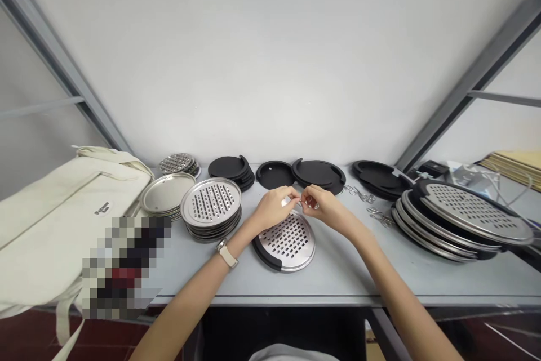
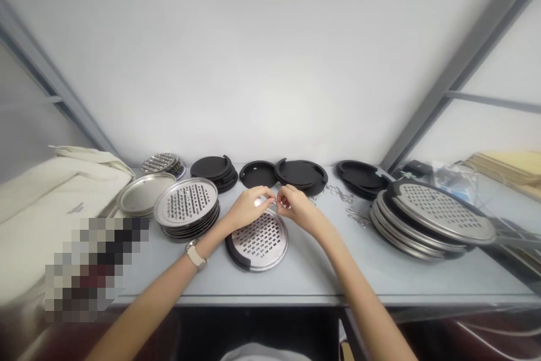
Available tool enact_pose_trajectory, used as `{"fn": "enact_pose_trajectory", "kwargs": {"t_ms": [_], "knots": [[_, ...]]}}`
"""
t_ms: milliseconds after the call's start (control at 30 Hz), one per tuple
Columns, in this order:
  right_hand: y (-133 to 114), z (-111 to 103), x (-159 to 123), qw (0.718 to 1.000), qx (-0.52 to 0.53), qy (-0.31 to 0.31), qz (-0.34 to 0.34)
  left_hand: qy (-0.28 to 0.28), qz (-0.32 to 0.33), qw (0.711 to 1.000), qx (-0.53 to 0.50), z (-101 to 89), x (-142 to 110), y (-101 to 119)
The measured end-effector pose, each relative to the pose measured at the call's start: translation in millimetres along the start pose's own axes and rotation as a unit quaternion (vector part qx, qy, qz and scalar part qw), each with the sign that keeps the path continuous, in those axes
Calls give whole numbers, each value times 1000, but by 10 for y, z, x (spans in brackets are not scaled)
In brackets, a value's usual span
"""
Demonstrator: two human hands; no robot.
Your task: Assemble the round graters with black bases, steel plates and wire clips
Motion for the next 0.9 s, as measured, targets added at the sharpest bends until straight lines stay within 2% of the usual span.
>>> {"fn": "enact_pose_trajectory", "kwargs": {"t_ms": [100, 267, 400, 500, 633, 900], "knots": [[56, 78, -44, 999, 27, 24, -4, 11, -2, 1000, 0, 2, 8, -77], [231, 131, -98, 993, 112, 26, 35, 35, -22, 999, 13, -4, 9, -149], [270, 133, -101, 975, 209, 40, 64, 58, -12, 998, -3, -28, 20, -137], [244, 131, -101, 960, 265, 57, 75, 49, -12, 998, -30, -21, 26, -118], [169, 125, -88, 970, 223, 78, 65, 30, -25, 998, -47, 13, 25, -96], [61, 125, -82, 978, 176, 103, 40, 53, -9, 999, -4, -33, 26, -78]]}}
Point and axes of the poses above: each hand's wrist, its own x-axis towards the middle knuckle, its own z-axis out of the palm, y = z × x, the point moved 4 cm from there along x, towards the middle knuckle, and after that the axes turned 9 degrees about -x, right-handed, at the moved point
